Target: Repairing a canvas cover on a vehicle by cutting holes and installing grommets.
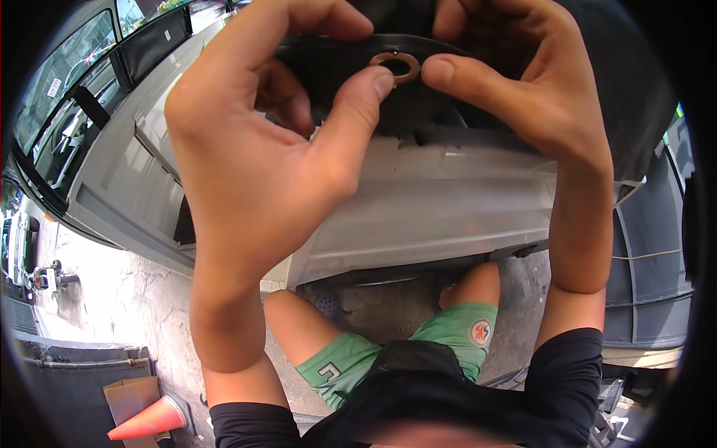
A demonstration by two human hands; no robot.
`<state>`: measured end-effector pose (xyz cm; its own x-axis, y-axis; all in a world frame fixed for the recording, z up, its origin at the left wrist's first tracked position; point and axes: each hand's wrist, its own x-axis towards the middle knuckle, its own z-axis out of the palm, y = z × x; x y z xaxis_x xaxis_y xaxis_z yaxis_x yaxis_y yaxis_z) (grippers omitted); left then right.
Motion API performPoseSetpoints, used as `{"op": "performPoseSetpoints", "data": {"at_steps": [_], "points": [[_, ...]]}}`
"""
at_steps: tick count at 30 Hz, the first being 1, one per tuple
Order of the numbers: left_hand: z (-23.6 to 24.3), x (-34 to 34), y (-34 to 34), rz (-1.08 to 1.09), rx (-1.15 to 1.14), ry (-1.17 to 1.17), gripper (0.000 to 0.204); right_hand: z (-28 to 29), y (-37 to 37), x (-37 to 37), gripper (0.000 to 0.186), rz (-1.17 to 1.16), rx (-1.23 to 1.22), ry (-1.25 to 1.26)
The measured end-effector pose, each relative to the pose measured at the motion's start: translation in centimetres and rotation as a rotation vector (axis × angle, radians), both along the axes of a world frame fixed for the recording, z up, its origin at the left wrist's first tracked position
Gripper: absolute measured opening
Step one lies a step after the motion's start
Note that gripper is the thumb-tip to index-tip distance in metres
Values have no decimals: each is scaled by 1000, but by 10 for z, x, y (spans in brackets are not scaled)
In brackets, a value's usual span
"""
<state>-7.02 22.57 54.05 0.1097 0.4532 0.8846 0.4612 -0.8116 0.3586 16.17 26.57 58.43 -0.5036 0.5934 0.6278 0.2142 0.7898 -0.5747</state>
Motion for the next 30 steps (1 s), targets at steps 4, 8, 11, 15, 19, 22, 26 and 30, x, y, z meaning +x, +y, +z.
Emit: {"op": "performPoseSetpoints", "data": {"at_steps": [4, 8, 11, 15, 19, 22, 26, 30], "points": [[-1, 0, 1, -43, -14, -21, 33, 9, -9, 0, 30, 48, -69, -46], [0, 6, -1, -51, -34, -11, 33, 7, 2, 11, 32, 63, -137, -47], [-4, 6, 9, -208, -56, -109, 31, 23, -16, 13, 34, -72, -4, -109], [-30, -11, 56, -318, 510, -82, 28, 1, 7, 10, 40, 77, -126, -125], [-13, -6, 17, -24, 253, -36, 22, 1, -32, 3, 39, -206, 70, -188], [-1, 22, 5, 96, 163, -45, 26, -57, -57, 57, 29, -589, 662, 45], [-12, 26, 0, 96, 191, 13, 24, -209, -133, -50, 16, 50, 184, -29], [-17, 25, -6, 173, 6, 67, 19, -305, -129, -184, 36, 271, -825, -247]]}}
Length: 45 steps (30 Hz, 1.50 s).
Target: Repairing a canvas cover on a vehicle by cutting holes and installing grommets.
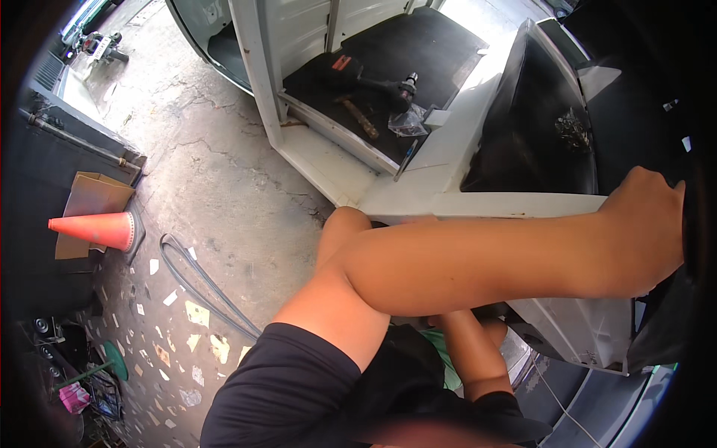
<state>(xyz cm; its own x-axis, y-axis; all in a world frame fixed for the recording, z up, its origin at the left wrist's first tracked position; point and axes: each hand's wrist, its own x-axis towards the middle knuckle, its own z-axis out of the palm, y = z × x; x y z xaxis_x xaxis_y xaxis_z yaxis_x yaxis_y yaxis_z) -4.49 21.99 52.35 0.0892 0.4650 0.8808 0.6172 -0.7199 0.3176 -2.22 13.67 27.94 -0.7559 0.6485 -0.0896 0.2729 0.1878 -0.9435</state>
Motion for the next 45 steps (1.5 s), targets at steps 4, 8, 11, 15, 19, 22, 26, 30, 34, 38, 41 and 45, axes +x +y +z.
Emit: {"op": "performPoseSetpoints", "data": {"at_steps": [4, 8, 11, 15, 19, 22, 26, 30, 34, 38, 41, 45], "points": [[13, 5, 5, -51, -48, 129, 19, -46, 55, -141, 31, -368, 283, 90], [15, 13, 11, -119, -46, 212, 20, -117, 115, -229, 40, -594, 672, -232], [5, 12, 13, -41, -30, 174, 27, -123, 124, -232, 43, -377, 788, -519], [11, -17, -8, -171, -115, 32, 34, -117, 135, -237, 44, -161, 748, -556], [-1, -16, -5, -168, 22, -216, 29, -129, 132, -257, 42, -219, 563, -459], [1, -13, -6, -164, 55, -213, 25, -131, 139, -254, 42, -339, 343, -349], [11, 4, 4, -191, 98, -105, 18, -128, 142, -245, 58, -472, -106, 97], [3, 2, 9, -211, 62, -89, 18, -181, 22, -201, 56, -742, -567, 1062], [7, -27, -5, -119, 82, -51, 16, -73, -25, -21, 27, 399, -830, 370], [4, -16, 3, -91, 246, 11, 19, -77, -56, 87, 42, 414, -719, 365], [-5, -17, 16, -82, 370, 41, 21, -62, -65, 134, 35, 161, -891, 464], [-2, -24, 15, -68, 420, 62, 22, -28, -53, 159, 36, -192, -335, 500]]}}
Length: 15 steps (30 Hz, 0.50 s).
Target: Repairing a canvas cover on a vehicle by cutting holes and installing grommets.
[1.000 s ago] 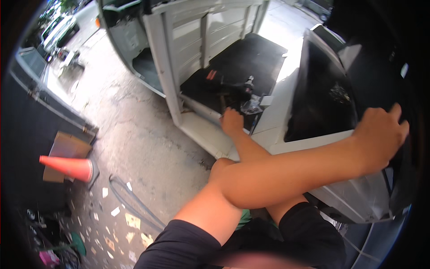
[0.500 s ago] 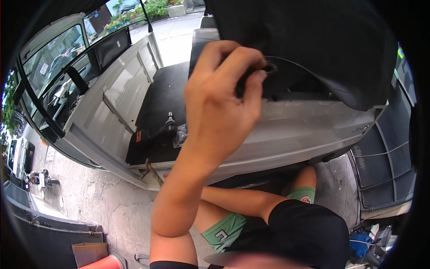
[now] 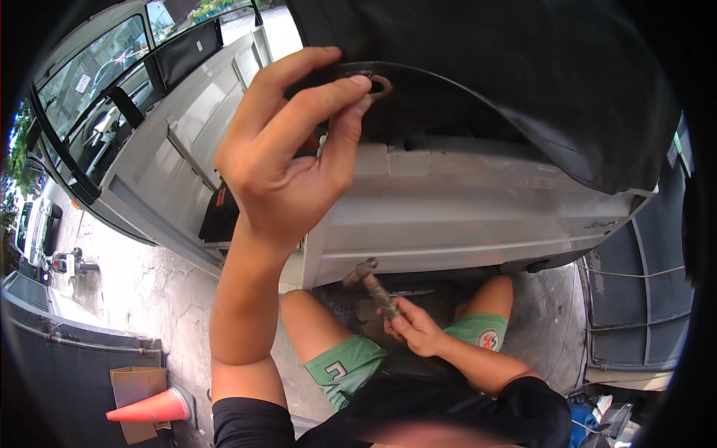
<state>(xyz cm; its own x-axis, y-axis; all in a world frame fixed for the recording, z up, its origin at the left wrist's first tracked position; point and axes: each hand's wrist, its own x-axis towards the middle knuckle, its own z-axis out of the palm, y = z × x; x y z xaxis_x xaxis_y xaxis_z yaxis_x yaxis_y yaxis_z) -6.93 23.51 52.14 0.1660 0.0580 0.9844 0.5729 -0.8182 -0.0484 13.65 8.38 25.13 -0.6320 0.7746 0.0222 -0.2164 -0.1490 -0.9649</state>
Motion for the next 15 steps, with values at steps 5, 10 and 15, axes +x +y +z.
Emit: {"op": "performPoseSetpoints", "data": {"at_steps": [5, 10, 15], "points": [[9, 6, -15, 77, -144, 38, 21, 71, 47, 26, 34, -348, 613, 122], [13, 4, -17, 95, -172, 50, 21, 147, 95, 23, 59, -684, 970, 301], [15, 5, -18, 101, -160, 63, 21, 165, 116, -20, 66, -853, 993, 153]]}}
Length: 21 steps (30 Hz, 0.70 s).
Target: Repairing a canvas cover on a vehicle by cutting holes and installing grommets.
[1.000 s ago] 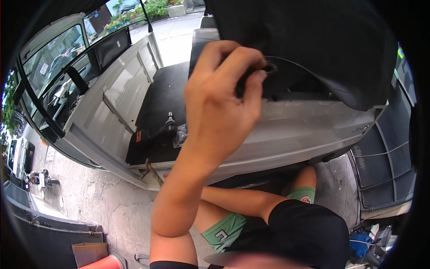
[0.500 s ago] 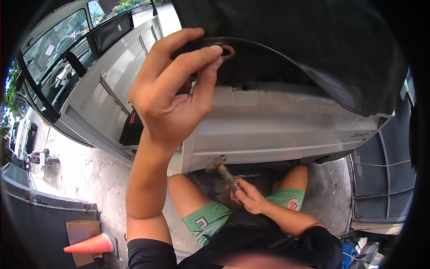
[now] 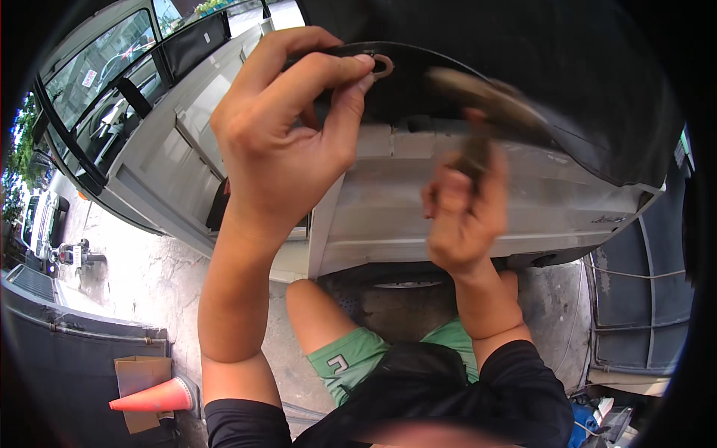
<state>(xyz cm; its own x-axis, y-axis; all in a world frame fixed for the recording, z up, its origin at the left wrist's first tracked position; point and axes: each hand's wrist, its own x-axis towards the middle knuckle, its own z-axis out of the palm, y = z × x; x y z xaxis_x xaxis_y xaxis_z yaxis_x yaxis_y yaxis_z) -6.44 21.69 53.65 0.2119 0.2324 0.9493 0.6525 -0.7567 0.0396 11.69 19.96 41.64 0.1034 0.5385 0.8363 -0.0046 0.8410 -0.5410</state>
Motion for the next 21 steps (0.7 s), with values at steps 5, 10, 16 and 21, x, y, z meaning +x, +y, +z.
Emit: {"op": "performPoseSetpoints", "data": {"at_steps": [5, 10, 16, 21], "points": [[-1, -4, -1, 5, -23, -1, 20, 10, -14, -11, 58, 112, 45, 360], [-1, -6, 2, -14, -13, -10, 20, 11, -2, -11, 56, -161, -59, -80], [-4, -5, 7, -36, -28, -16, 19, 16, 6, 0, 56, -342, 110, -187], [-2, -6, 7, -76, -34, -12, 19, 6, -10, 12, 58, -447, 134, -265]]}}
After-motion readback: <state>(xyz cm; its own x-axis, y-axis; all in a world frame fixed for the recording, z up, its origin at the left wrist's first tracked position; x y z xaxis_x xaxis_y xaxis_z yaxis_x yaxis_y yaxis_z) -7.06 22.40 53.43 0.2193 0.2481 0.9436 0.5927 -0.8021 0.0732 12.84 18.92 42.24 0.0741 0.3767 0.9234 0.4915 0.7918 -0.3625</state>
